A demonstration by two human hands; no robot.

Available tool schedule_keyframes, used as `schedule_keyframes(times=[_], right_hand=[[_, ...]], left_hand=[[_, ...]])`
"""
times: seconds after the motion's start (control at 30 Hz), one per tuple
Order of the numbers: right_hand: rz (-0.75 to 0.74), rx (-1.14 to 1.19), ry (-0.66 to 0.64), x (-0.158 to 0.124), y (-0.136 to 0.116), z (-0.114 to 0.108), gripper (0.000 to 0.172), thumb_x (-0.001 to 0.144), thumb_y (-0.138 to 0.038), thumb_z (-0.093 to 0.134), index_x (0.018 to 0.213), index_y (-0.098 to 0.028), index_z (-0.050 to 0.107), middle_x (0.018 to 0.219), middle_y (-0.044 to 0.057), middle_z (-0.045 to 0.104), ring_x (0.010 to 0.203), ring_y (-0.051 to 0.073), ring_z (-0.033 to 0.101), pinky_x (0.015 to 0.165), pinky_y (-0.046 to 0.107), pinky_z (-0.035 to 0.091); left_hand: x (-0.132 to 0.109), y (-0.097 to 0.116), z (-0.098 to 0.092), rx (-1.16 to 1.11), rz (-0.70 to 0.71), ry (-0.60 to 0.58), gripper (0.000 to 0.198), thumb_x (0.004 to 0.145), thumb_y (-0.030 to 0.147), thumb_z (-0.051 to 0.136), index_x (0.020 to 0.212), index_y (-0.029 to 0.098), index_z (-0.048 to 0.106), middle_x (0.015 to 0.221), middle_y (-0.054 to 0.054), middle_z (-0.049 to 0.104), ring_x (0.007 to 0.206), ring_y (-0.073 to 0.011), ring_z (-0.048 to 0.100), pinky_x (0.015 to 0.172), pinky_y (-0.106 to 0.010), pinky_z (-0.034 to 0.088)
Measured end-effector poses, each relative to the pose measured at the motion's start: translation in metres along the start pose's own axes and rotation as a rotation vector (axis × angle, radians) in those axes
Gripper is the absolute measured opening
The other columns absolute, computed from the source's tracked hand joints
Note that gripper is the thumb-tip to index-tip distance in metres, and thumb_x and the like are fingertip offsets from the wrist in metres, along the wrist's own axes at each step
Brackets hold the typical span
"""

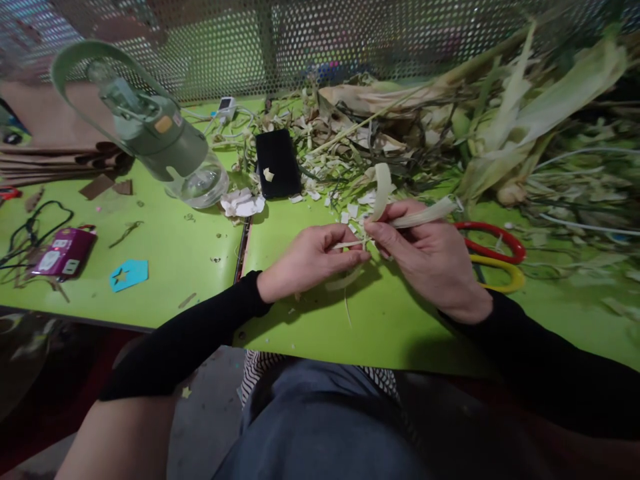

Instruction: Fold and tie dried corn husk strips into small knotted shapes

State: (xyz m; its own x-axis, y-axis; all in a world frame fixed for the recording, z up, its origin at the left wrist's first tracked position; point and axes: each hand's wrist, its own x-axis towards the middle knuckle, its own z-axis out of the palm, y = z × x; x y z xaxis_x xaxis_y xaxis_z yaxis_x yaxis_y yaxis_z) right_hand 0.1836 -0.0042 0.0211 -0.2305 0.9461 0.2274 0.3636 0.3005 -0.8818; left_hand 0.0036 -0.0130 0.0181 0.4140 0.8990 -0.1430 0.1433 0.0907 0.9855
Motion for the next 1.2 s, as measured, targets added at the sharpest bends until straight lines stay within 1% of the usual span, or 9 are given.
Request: schedule_keyframes(times=[0.17, 0.27, 0.4, 0.53, 0.63, 0.73, 0.93, 1.07, 1.2], right_hand=[[0.007, -0.017, -0.072, 0.000, 0.000, 0.000, 0.029, 0.091, -0.047, 0.067, 0.076, -0.022, 0.062, 0.084, 0.002, 0.062, 0.069, 0.016, 0.055, 0.063, 0.032, 0.046], [0.022, 0.035, -0.081, 0.002, 0.002, 0.000, 0.028, 0.090, -0.048, 0.068, 0.080, -0.022, 0.064, 0.081, 0.001, 0.061, 0.064, 0.014, 0.052, 0.059, 0.030, 0.044], [0.081, 0.146, -0.015, 0.005, 0.002, -0.001, 0.026, 0.088, -0.048, 0.072, 0.090, -0.024, 0.062, 0.074, -0.002, 0.058, 0.057, 0.013, 0.050, 0.054, 0.029, 0.041], [0.070, 0.140, 0.059, 0.004, 0.002, -0.001, 0.034, 0.087, -0.057, 0.072, 0.095, -0.027, 0.059, 0.070, -0.003, 0.053, 0.056, 0.014, 0.046, 0.050, 0.029, 0.037], [0.019, 0.037, -0.036, 0.003, 0.004, 0.001, 0.038, 0.085, -0.061, 0.073, 0.088, -0.025, 0.062, 0.074, 0.000, 0.058, 0.062, 0.015, 0.052, 0.054, 0.030, 0.042], [-0.009, -0.011, -0.074, 0.002, 0.007, 0.003, 0.038, 0.083, -0.059, 0.076, 0.092, -0.023, 0.067, 0.082, 0.002, 0.065, 0.070, 0.017, 0.059, 0.061, 0.032, 0.049], [-0.010, -0.012, -0.058, 0.002, 0.009, 0.003, 0.030, 0.090, -0.052, 0.068, 0.093, -0.023, 0.070, 0.091, 0.005, 0.071, 0.082, 0.020, 0.068, 0.076, 0.035, 0.057], [0.030, 0.001, -0.115, 0.002, 0.004, 0.000, 0.026, 0.092, -0.047, 0.065, 0.093, -0.022, 0.073, 0.094, 0.006, 0.074, 0.088, 0.022, 0.070, 0.080, 0.037, 0.059], [0.064, 0.036, -0.160, 0.001, -0.002, -0.003, 0.022, 0.091, -0.043, 0.065, 0.088, -0.023, 0.073, 0.092, 0.005, 0.076, 0.084, 0.021, 0.071, 0.077, 0.035, 0.059]], left_hand=[[-0.001, -0.007, 0.001, 0.082, 0.064, -0.025, 0.032, 0.082, 0.040, 0.075, 0.070, 0.017, 0.055, 0.065, 0.004, 0.049, 0.061, -0.0076, 0.039, 0.056, -0.023, 0.031], [-0.004, -0.008, 0.003, 0.074, 0.124, -0.006, 0.033, 0.084, 0.042, 0.074, 0.071, 0.017, 0.057, 0.063, 0.004, 0.047, 0.059, -0.0079, 0.037, 0.054, -0.024, 0.030], [-0.007, 0.001, 0.002, 0.009, 0.130, 0.031, 0.028, 0.095, 0.042, 0.062, 0.081, 0.018, 0.061, 0.069, 0.003, 0.051, 0.059, -0.0079, 0.038, 0.054, -0.024, 0.032], [-0.004, 0.002, 0.000, -0.087, 0.099, 0.129, 0.028, 0.102, 0.039, 0.052, 0.083, 0.019, 0.057, 0.065, 0.005, 0.045, 0.055, -0.0071, 0.036, 0.049, -0.022, 0.031], [0.001, -0.003, 0.001, -0.190, 0.059, 0.153, 0.021, 0.102, 0.029, 0.053, 0.084, 0.019, 0.051, 0.068, 0.005, 0.052, 0.052, -0.0045, 0.040, 0.049, -0.019, 0.034], [0.005, -0.008, 0.002, -0.259, 0.068, 0.151, 0.010, 0.100, 0.023, 0.058, 0.095, 0.020, 0.050, 0.065, 0.008, 0.052, 0.050, -0.0044, 0.045, 0.049, -0.019, 0.037], [0.003, -0.015, 0.000, -0.199, 0.228, 0.136, 0.029, 0.097, 0.029, 0.062, 0.124, 0.019, 0.053, 0.077, 0.003, 0.066, 0.053, -0.0053, 0.049, 0.050, -0.019, 0.040], [0.001, -0.017, -0.002, 0.026, 0.382, 0.197, 0.021, 0.095, 0.030, 0.065, 0.109, 0.015, 0.066, 0.090, -0.004, 0.072, 0.071, -0.0090, 0.061, 0.061, -0.020, 0.046], [0.003, -0.020, -0.004, 0.104, 0.404, 0.210, 0.024, 0.095, 0.034, 0.064, 0.103, 0.013, 0.070, 0.097, -0.008, 0.076, 0.071, -0.0089, 0.060, 0.062, -0.021, 0.046]])
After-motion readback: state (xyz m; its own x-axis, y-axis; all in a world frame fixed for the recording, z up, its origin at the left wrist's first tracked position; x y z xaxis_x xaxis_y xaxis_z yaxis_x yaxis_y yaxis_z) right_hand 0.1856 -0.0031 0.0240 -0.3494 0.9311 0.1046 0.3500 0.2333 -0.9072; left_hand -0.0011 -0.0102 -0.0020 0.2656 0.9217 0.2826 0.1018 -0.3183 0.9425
